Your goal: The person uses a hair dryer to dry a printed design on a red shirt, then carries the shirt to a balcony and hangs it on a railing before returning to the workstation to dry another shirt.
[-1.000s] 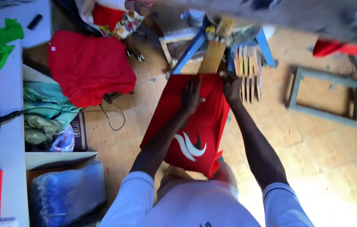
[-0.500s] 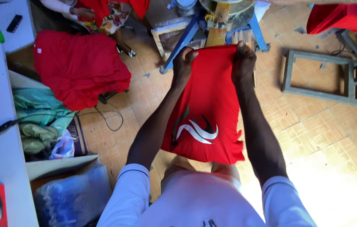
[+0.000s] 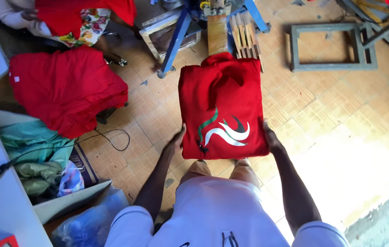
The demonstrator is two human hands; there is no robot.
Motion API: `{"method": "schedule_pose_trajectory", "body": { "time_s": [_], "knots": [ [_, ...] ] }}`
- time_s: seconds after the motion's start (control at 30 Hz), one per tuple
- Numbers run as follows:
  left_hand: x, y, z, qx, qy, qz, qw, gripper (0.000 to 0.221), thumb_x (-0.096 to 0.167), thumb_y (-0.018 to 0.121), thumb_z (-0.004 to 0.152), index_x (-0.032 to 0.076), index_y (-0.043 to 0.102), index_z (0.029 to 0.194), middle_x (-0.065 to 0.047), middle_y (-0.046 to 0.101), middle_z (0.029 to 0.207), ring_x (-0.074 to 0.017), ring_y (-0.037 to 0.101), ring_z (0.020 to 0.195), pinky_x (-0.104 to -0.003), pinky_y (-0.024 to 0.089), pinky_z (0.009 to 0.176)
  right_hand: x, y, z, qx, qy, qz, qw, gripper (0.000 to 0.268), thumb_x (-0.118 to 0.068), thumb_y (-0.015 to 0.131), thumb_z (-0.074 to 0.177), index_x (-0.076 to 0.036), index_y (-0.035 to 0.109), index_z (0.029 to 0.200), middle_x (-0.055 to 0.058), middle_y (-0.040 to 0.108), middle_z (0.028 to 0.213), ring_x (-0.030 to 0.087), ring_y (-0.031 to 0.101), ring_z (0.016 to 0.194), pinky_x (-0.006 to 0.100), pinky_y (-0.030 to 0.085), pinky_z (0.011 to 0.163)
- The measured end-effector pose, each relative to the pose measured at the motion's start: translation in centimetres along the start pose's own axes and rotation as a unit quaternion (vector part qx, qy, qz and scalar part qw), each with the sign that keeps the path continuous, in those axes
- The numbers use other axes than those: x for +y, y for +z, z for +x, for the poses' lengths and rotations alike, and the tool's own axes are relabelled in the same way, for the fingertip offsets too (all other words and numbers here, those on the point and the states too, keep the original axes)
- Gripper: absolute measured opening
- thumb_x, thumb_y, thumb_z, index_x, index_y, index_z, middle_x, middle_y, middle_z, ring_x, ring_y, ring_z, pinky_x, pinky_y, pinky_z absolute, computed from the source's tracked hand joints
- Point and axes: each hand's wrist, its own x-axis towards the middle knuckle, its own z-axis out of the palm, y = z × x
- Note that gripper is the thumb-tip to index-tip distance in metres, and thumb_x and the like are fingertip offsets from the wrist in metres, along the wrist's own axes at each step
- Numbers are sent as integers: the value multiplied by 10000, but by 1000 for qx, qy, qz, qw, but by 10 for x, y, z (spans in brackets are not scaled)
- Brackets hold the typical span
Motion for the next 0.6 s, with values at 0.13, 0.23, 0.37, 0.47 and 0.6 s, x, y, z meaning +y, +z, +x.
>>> {"method": "schedule_pose_trajectory", "body": {
  "time_s": [0.13, 0.23, 0.37, 0.47, 0.6],
  "knots": [
    [-21, -8, -55, -74, 56, 23, 995, 1144, 902, 388, 909, 68, 172, 1662, -280, 146, 1688, -460, 217, 1535, -604, 238, 1225, -10, 33, -96, 35, 2, 17, 999, 783, -761, 542, 1003, -87, 578, 1399, 164, 674, 1132, 337, 689, 1039, 429, 563, 861],
    [-91, -45, 43, -53, 201, 249, 946, 1003, 885, 261, 988, 88, 381, 1585, -246, 382, 1613, -418, 352, 1493, -570, 264, 1230, 14, 35, -121, 46, -44, -78, 995, 966, -742, 496, 987, 29, 370, 1555, 324, 360, 1586, 482, 326, 1483, 577, 214, 1245],
    [-103, -66, 3, 103, 359, 469, 801, 574, 573, 389, 1053, 126, 559, 1370, -201, 672, 1102, -381, 696, 1035, -494, 587, 868, 116, -73, -35, 119, -176, -351, 912, 591, -621, 527, 1088, -80, 737, 973, 246, 715, 921, 491, 654, 990, 505, 491, 895],
    [-106, -85, -58, 74, 216, 351, 908, 740, 791, 470, 964, 132, 642, 1254, -196, 706, 1223, -405, 647, 1196, -550, 507, 1029, 125, -107, -68, 137, -202, -415, 876, 432, -567, 626, 1033, -158, 734, 943, 173, 719, 844, 437, 680, 931, 474, 523, 830],
    [-151, -96, -106, 14, 177, 367, 913, 901, 797, 548, 926, 43, 587, 1416, -231, 632, 1390, -399, 580, 1321, -535, 400, 1161, 148, -128, -98, 99, -230, -452, 856, 343, -512, 687, 970, -187, 708, 863, 124, 700, 757, 336, 685, 755, 418, 534, 754]
  ]
}}
